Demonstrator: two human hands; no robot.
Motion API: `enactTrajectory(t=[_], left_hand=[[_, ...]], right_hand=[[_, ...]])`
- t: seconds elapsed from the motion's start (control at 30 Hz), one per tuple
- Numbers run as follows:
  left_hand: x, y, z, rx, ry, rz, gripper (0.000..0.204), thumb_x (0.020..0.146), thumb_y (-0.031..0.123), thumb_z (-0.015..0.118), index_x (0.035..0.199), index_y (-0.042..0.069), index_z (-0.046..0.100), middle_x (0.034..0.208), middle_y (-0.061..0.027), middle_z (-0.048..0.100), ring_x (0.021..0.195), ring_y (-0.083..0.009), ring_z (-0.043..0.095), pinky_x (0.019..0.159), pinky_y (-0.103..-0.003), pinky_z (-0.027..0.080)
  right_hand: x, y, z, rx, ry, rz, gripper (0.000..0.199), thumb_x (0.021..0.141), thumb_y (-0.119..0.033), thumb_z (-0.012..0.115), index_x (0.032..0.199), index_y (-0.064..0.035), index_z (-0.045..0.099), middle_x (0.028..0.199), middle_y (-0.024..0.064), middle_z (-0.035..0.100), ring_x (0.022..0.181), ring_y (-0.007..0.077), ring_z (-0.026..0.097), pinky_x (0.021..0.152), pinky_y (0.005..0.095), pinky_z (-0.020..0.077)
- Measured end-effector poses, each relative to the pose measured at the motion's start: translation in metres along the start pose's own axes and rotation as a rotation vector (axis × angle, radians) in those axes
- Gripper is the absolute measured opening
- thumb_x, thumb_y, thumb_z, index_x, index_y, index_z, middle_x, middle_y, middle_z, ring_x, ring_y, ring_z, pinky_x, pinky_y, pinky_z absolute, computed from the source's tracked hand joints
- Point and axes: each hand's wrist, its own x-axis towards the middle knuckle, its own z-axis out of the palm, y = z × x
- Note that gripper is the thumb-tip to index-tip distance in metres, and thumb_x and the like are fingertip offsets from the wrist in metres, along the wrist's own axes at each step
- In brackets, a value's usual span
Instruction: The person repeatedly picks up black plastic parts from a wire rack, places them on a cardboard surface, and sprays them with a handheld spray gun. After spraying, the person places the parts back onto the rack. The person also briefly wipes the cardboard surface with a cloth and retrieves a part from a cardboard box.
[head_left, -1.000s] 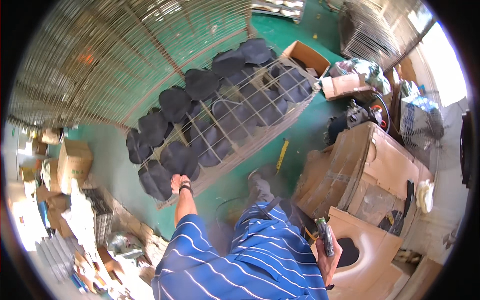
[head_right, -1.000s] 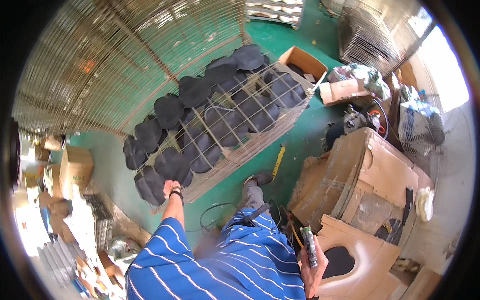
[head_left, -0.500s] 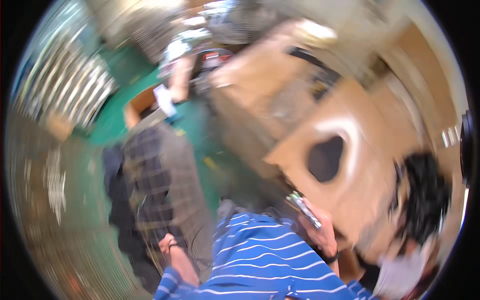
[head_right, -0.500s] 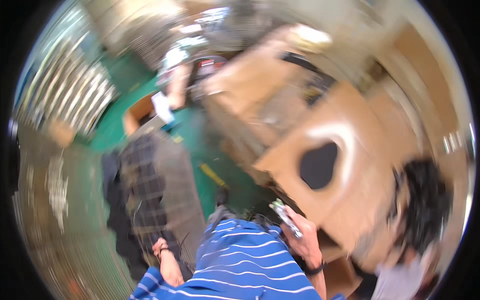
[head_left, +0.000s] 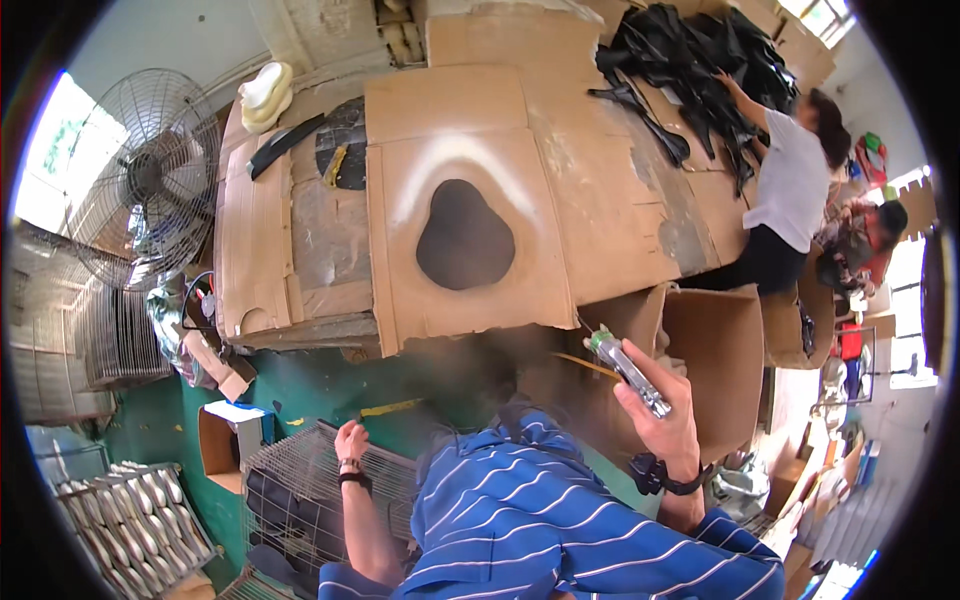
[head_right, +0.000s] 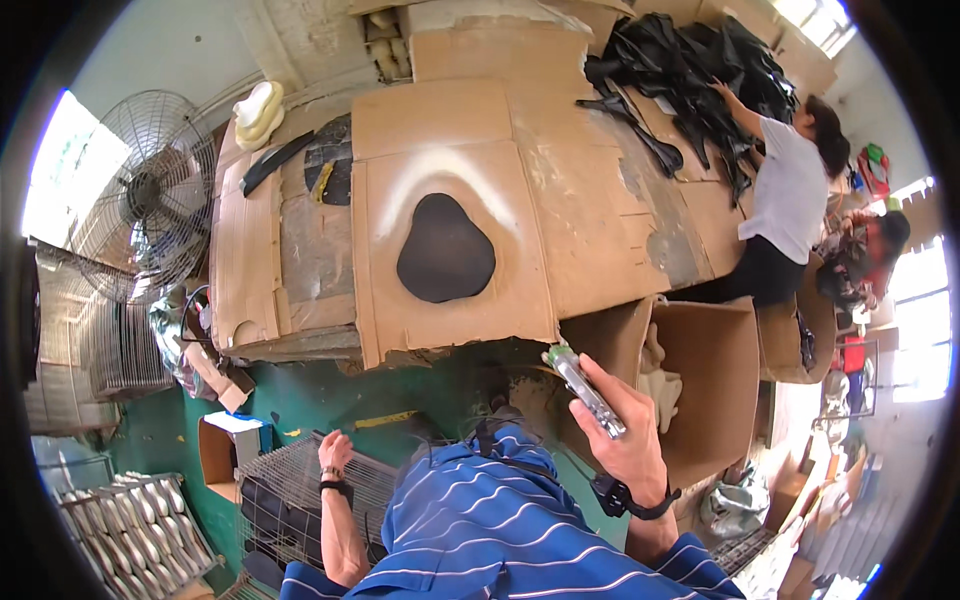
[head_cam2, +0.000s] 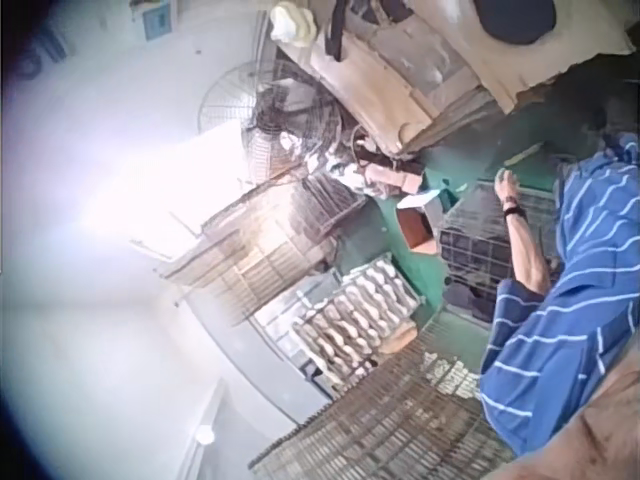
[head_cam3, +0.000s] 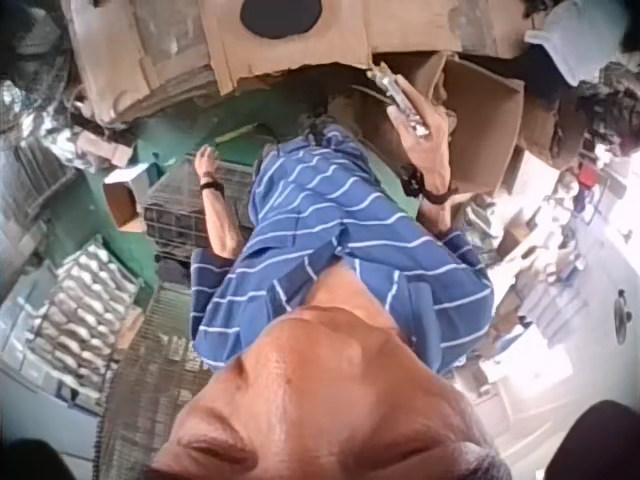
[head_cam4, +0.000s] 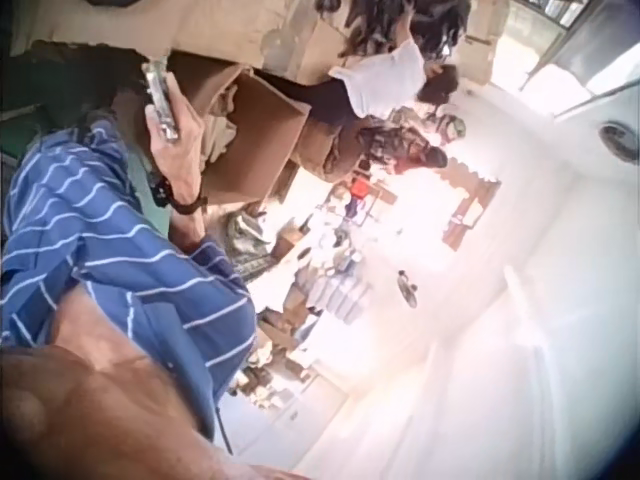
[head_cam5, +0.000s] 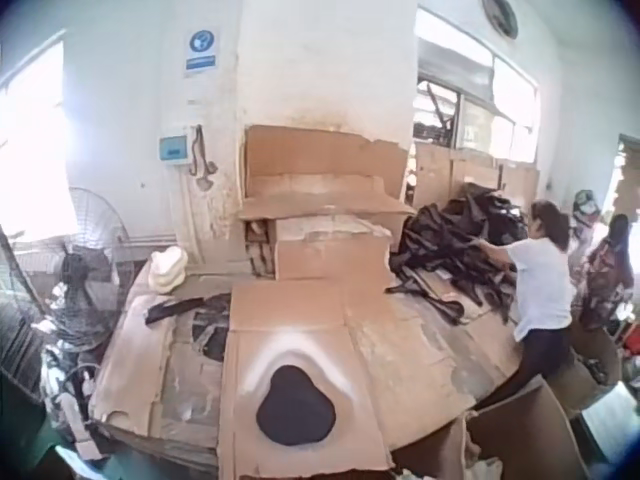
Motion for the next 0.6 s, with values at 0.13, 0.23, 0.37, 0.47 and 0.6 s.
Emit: enactTrajectory(t=[0.13,0.23,0.37,0.47,0.6], left_hand=[[0.012,0.015,0.039,0.115,-0.135,0.035,0.037,0.093,0.018,0.066,0.128,0.007,0.061,0.103,-0.0085,0.070,0.086,-0.0204,0.071,0.065,-0.034,0.058],[0.015,0.001,0.052,0.184,-0.182,-0.025,0.031,0.095,0.017,0.064,0.124,0.007,0.064,0.102,-0.0095,0.070,0.086,-0.0224,0.071,0.065,-0.037,0.058],[0.044,-0.076,-0.006,-0.007,-0.457,-0.029,0.026,0.095,0.017,0.059,0.118,0.007,0.067,0.095,-0.0102,0.070,0.081,-0.0252,0.070,0.065,-0.041,0.059],[0.035,-0.091,-0.014,0.347,-0.440,0.117,0.026,0.096,0.016,0.053,0.117,0.007,0.065,0.091,-0.0114,0.068,0.078,-0.0271,0.067,0.069,-0.044,0.058],[0.029,-0.084,-0.026,0.393,-0.640,0.227,0.033,0.097,0.018,0.051,0.126,0.007,0.060,0.097,-0.0163,0.069,0.085,-0.0343,0.069,0.072,-0.053,0.056]], right_hand=[[-0.028,-0.010,0.002,0.085,-0.103,0.081,0.049,0.085,-0.002,0.075,0.133,0.0007,0.063,0.108,0.0205,0.072,0.090,0.0295,0.072,0.081,0.0338,0.0541],[-0.031,-0.018,0.015,0.097,-0.116,-0.033,0.053,0.084,0.000,0.076,0.135,-0.0002,0.061,0.106,0.0189,0.072,0.088,0.0308,0.071,0.080,0.0344,0.0540],[-0.014,-0.023,0.029,0.108,-0.034,-0.104,0.056,0.084,0.001,0.075,0.138,-0.0025,0.059,0.098,0.0183,0.070,0.083,0.0319,0.070,0.076,0.0351,0.0540],[-0.009,-0.021,0.033,0.106,0.074,-0.092,0.056,0.084,0.001,0.074,0.138,-0.0023,0.059,0.098,0.0184,0.070,0.081,0.0319,0.069,0.074,0.0347,0.0539],[-0.013,-0.016,0.029,0.058,0.163,-0.077,0.053,0.085,0.000,0.074,0.137,-0.0025,0.061,0.093,0.0163,0.069,0.074,0.0276,0.066,0.069,0.0341,0.0527]])
